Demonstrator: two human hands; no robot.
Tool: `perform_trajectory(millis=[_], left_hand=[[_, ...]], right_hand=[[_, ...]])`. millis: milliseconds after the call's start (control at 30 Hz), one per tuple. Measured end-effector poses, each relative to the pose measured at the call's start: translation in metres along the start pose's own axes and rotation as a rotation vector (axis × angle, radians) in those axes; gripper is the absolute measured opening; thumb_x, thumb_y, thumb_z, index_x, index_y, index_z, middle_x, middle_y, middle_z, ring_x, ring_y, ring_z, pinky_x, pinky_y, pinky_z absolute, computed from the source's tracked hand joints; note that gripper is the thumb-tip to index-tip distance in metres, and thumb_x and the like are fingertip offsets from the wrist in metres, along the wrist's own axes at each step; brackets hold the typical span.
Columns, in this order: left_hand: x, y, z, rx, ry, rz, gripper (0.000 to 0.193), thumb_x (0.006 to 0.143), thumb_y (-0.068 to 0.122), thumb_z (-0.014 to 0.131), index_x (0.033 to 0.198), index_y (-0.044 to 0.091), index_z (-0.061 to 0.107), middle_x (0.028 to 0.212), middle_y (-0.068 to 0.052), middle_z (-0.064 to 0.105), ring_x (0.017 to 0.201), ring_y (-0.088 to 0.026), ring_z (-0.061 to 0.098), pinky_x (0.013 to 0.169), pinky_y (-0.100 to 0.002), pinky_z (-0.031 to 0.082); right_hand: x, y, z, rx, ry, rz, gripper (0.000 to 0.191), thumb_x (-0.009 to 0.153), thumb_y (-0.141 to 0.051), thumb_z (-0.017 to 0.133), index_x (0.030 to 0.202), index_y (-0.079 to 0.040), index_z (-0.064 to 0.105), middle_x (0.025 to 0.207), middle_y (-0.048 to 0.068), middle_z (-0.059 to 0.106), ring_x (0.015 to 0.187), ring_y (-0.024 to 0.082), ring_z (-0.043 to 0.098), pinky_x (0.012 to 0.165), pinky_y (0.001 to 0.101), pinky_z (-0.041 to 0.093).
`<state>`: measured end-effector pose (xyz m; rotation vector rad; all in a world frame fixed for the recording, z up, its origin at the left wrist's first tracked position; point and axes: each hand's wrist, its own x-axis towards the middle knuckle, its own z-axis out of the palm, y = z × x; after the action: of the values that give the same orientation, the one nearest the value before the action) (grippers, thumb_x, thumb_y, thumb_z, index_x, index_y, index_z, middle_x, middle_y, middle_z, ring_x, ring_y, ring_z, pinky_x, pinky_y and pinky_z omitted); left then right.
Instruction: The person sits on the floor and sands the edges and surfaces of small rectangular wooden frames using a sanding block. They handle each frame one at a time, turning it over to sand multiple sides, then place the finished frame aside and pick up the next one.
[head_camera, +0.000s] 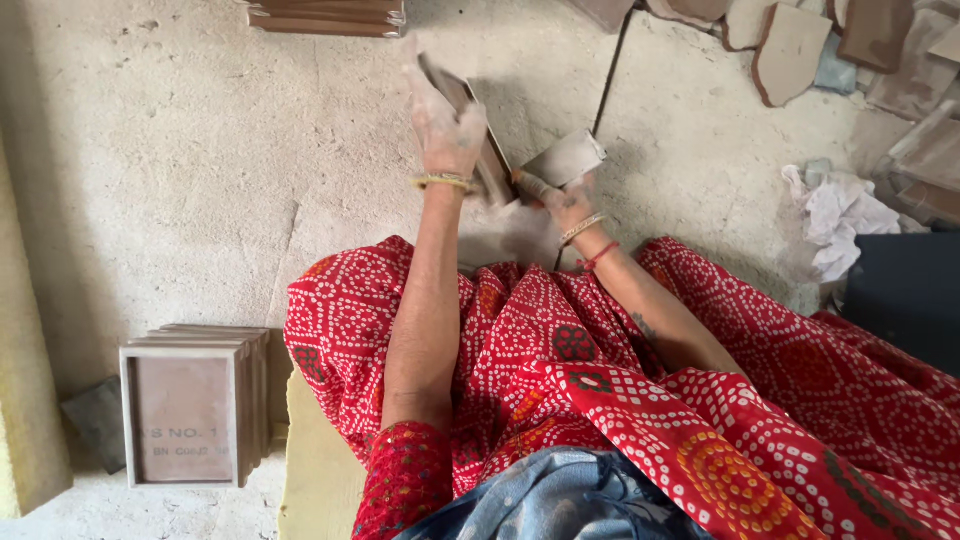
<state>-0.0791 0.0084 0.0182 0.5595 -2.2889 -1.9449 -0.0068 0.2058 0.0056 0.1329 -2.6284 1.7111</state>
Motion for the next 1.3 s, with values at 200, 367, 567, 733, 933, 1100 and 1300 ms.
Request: perform_trajectory(millis=[200, 367, 567, 733, 933, 1100, 1300], left_hand=[[0.002, -0.012, -0.017, 0.126, 0.119, 0.456, 0.095, 0.067, -0.018, 0.051, 0.158, 0.009, 0.041, 0.160, -0.019, 0.044, 0.153, -0.041, 0.039, 0.129, -0.050, 0.027], [-0.023, -0.004, 0.001, -0.038, -0.017, 0.131, 0.089, 0.068, -0.010, 0.041, 0.154, 0.009, 0.033, 0.153, -0.021, 0.048, 0.109, -0.036, 0.063, 0.098, -0.038, 0.052], [-0.029, -0.003, 0.008, 0.018, 0.046, 0.364, 0.085, 0.073, -0.009, 0.045, 0.155, 0.011, 0.036, 0.144, -0.023, 0.057, 0.124, -0.039, 0.062, 0.110, -0.042, 0.047], [-0.030, -0.005, 0.008, 0.042, 0.037, 0.359, 0.083, 0.072, -0.007, 0.047, 0.153, 0.010, 0.036, 0.139, -0.023, 0.058, 0.122, -0.042, 0.061, 0.110, -0.043, 0.047], [-0.028, -0.010, 0.005, 0.031, 0.046, 0.353, 0.080, 0.071, -0.007, 0.046, 0.150, 0.004, 0.038, 0.124, -0.026, 0.061, 0.100, -0.041, 0.063, 0.093, -0.044, 0.052], [-0.026, -0.029, 0.016, 0.388, -0.058, 0.104, 0.022, 0.085, 0.004, 0.059, 0.106, -0.001, 0.055, 0.085, -0.026, 0.068, 0.074, -0.035, 0.065, 0.077, -0.044, 0.054], [-0.031, -0.015, 0.008, 0.030, 0.059, 0.491, 0.076, 0.073, -0.008, 0.050, 0.148, 0.001, 0.039, 0.127, -0.030, 0.060, 0.117, -0.045, 0.060, 0.108, -0.048, 0.046]], right_hand=[[-0.006, -0.005, 0.001, -0.001, -0.238, 0.029, 0.014, 0.091, -0.019, 0.078, 0.098, -0.007, 0.082, 0.086, 0.005, 0.079, 0.061, 0.016, 0.069, 0.059, 0.0286, 0.056], [-0.019, 0.009, -0.018, -0.400, -0.103, -0.459, 0.012, 0.090, -0.012, 0.077, 0.100, -0.015, 0.081, 0.087, 0.004, 0.077, 0.072, 0.020, 0.072, 0.069, 0.0328, 0.056], [-0.008, 0.043, 0.005, -0.660, -0.153, -0.475, 0.030, 0.098, -0.018, 0.065, 0.128, -0.023, 0.065, 0.115, 0.003, 0.067, 0.100, 0.022, 0.063, 0.088, 0.0395, 0.050], [0.077, 0.039, 0.038, -1.866, -0.207, -0.692, 0.050, 0.105, -0.029, 0.053, 0.154, -0.031, 0.045, 0.144, 0.004, 0.055, 0.129, 0.024, 0.054, 0.107, 0.0458, 0.043], [0.033, 0.046, 0.023, -1.024, -0.285, -0.408, 0.084, 0.081, -0.016, 0.066, 0.160, -0.027, 0.041, 0.151, 0.010, 0.058, 0.135, 0.026, 0.055, 0.107, 0.0516, 0.042], [0.042, 0.044, 0.034, -0.670, -0.001, -0.440, 0.065, 0.067, -0.035, 0.072, 0.131, -0.021, 0.065, 0.121, 0.009, 0.074, 0.103, 0.028, 0.072, 0.080, 0.0491, 0.052], [0.096, 0.017, 0.051, -0.010, 0.027, -0.046, 0.011, 0.094, -0.023, 0.077, 0.101, -0.015, 0.076, 0.098, 0.005, 0.080, 0.085, 0.021, 0.076, 0.076, 0.0363, 0.058]])
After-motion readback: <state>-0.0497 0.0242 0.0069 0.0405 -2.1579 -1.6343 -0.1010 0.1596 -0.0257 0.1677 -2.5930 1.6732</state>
